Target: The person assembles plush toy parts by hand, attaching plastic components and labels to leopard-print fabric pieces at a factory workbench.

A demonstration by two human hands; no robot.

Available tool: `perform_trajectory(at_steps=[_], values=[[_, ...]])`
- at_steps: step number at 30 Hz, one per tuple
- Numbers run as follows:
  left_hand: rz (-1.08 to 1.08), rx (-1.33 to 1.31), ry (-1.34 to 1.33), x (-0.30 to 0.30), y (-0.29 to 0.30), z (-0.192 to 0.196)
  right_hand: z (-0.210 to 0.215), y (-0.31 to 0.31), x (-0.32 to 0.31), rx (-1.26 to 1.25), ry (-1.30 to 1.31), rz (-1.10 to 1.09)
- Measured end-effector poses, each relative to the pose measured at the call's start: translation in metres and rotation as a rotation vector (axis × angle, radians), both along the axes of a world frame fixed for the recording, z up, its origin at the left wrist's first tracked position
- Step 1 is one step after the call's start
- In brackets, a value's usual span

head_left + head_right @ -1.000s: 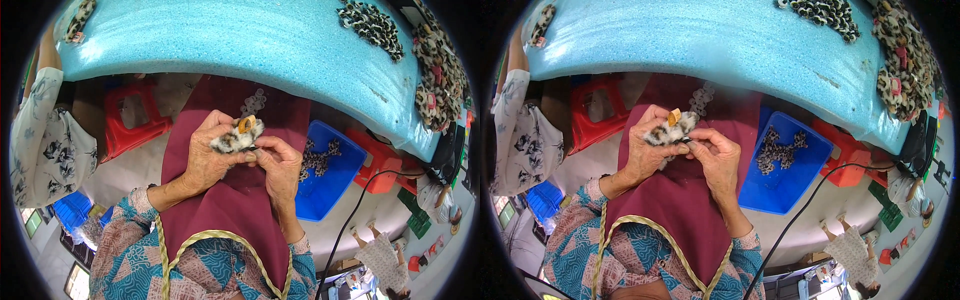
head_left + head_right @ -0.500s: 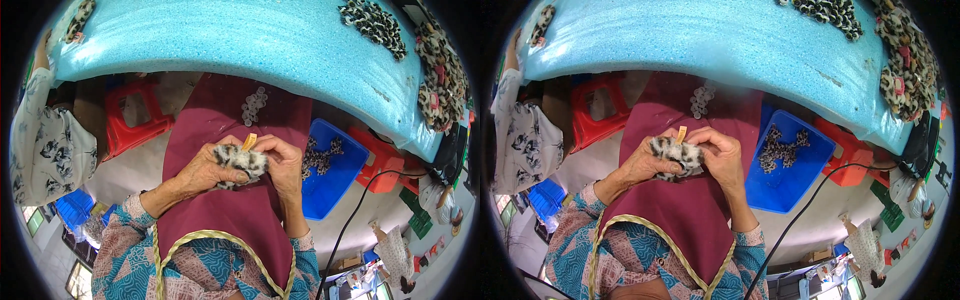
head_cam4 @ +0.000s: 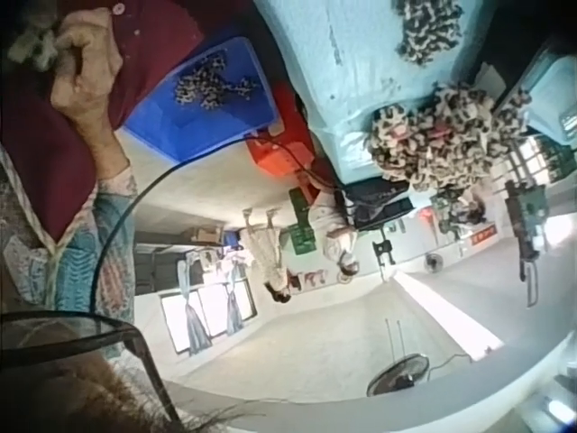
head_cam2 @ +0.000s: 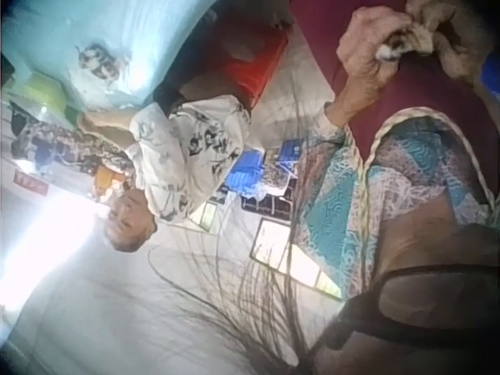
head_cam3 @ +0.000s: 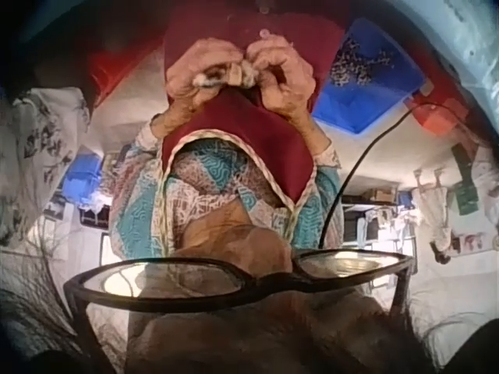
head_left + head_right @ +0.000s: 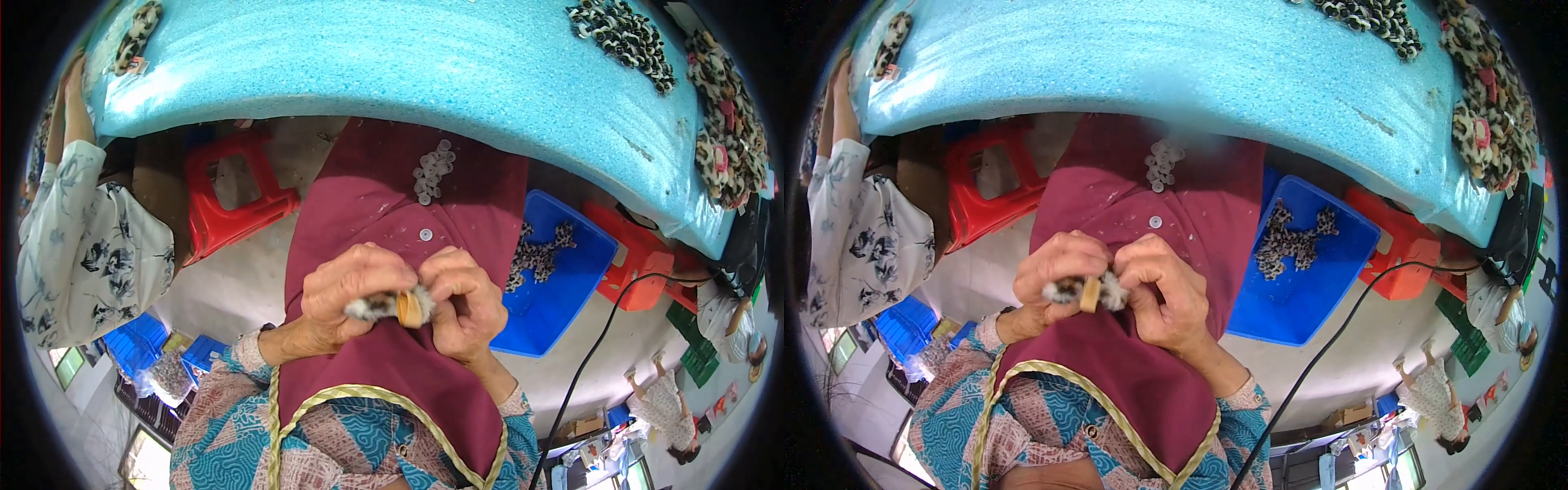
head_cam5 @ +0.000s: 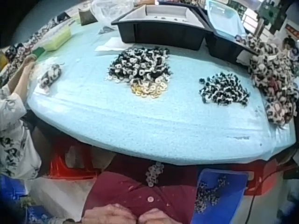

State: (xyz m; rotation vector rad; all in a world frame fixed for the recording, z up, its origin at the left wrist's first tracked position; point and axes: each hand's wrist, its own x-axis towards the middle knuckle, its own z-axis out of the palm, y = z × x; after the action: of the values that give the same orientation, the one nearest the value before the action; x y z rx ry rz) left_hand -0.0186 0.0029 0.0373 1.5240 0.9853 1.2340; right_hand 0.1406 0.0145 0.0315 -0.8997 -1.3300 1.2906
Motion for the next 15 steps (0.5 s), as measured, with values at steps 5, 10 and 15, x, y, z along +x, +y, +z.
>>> perform_trajectory(at_steps=[5,10,15], values=[[0.06,0.143,0.074,-0.009,-0.012,0.005,0.01,-0.001,-0.006,0.057,0.029,0.095],[0.038,0.186,0.075,-0.023,-0.013,0.009,0.018,-0.002,-0.012,0.103,0.004,0.171],[0.047,0.154,0.003,-0.028,-0.017,0.01,0.023,-0.005,-0.016,0.046,0.005,0.213]])
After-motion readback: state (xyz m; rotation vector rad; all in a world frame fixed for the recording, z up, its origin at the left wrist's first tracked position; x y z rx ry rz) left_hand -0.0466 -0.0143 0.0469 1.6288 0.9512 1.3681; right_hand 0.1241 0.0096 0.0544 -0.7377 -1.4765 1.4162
